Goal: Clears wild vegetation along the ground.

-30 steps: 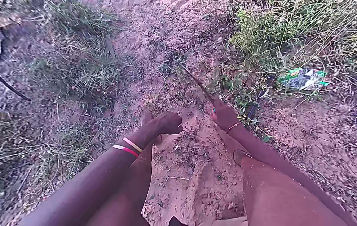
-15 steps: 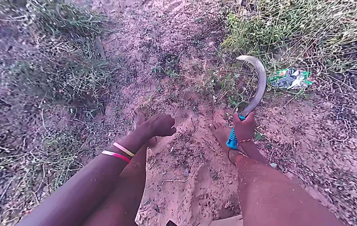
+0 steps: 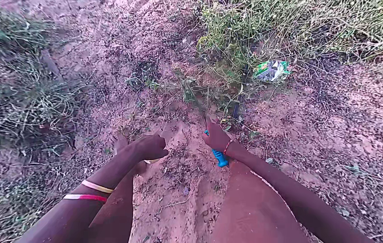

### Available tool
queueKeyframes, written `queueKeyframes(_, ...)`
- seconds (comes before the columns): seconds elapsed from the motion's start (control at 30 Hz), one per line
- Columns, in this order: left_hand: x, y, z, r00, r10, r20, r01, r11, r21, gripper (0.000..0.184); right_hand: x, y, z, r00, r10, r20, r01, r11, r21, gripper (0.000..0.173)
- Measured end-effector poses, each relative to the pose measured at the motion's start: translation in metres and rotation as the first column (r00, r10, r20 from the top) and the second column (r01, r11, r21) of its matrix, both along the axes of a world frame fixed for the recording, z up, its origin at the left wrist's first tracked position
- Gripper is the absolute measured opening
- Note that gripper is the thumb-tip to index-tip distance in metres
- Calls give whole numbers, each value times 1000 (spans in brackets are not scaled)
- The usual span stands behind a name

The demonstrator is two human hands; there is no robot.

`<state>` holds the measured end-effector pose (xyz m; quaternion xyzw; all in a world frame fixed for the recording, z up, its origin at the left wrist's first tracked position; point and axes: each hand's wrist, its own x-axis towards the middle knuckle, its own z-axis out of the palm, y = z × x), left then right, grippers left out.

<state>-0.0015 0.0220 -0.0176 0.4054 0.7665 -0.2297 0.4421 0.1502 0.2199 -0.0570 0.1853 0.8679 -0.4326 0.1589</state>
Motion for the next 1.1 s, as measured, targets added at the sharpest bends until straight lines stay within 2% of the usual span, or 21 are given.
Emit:
queueKeyframes(0.1, 1, 6, -1, 999, -36, -11, 35, 998, -48, 46, -1, -3, 5, 968, 235, -89, -233, 972, 34, 54)
queueKeyframes(0.17, 1, 9, 2, 999, -40, -18, 39, 998, -41, 46, 5, 0, 2, 945, 266, -190, -256, 964, 76, 51)
queueKeyframes(0.2, 1, 9, 4, 999, -35, -22, 35, 999, -24, 46, 10, 3, -2, 944, 215, -250, -200, 976, 84, 51)
queueKeyframes(0.27, 0, 7, 5, 999, -21, -26, 21, 1000, -2, 46, 23, 7, -15, 914, -31, -405, 54, 997, 46, 46)
queueKeyframes(0.3, 0, 4, 5, 999, -16, -28, 16, 1000, -3, 46, 28, 9, -19, 869, -198, -454, 220, 975, -4, 45)
queueKeyframes(0.37, -1, -3, 5, 999, -10, -34, 9, 1000, -26, 47, 32, 9, -23, 702, -523, -482, 553, 828, -93, 49)
queueKeyframes(0.43, -1, -10, 2, 999, -10, -32, 8, 998, -64, 47, 29, 13, -21, 597, -740, -311, 731, 661, -168, 66)
queueKeyframes(0.47, -1, -12, 1, 999, -9, -31, 6, 996, -85, 47, 27, 19, -20, 598, -779, -188, 762, 625, -169, 70)
queueKeyframes(0.5, -1, -13, 1, 999, -9, -32, 5, 995, -99, 47, 25, 24, -22, 640, -764, -77, 749, 644, -156, 72)
queueKeyframes(0.57, -2, -13, 2, 999, -3, -38, -1, 995, -104, 46, 23, 28, -25, 770, -637, 29, 635, 761, -134, 64)
queueKeyframes(0.67, -7, -12, 0, 999, 4, -34, -6, 998, -57, 45, 25, 15, -27, 825, -563, -53, 545, 816, -190, 55)
queueKeyframes(0.73, -5, -7, -1, 1000, 10, -22, -11, 999, -53, 45, 32, 13, -30, 864, -491, -113, 449, 851, -272, 56)
queueKeyframes(0.77, -4, -3, -2, 1000, 2, -21, -3, 998, -62, 45, 33, 11, -29, 906, -402, -133, 350, 887, -302, 58)
queueKeyframes(0.83, 1, 7, -3, 1000, -22, -19, 20, 995, -93, 46, 28, 7, -20, 981, -125, -150, 76, 952, -295, 61)
queueKeyframes(0.9, 3, 14, -2, 999, -38, -13, 37, 994, -98, 46, 18, 2, -10, 979, 41, -201, -91, 965, -246, 57)
queueKeyframes(0.93, 4, 15, 0, 999, -35, -11, 34, 996, -86, 46, 16, 1, -9, 970, 17, -241, -77, 968, -239, 52)
queueKeyframes(1.0, 4, 17, 3, 1000, -25, -8, 25, 999, -42, 46, 21, 2, -19, 910, -206, -359, 106, 955, -279, 43)
queueKeyframes(1.1, 3, 8, 2, 1000, -1, 8, 2, 1000, -27, 46, 28, 15, -44, 622, -575, -532, 422, 818, -391, 41)
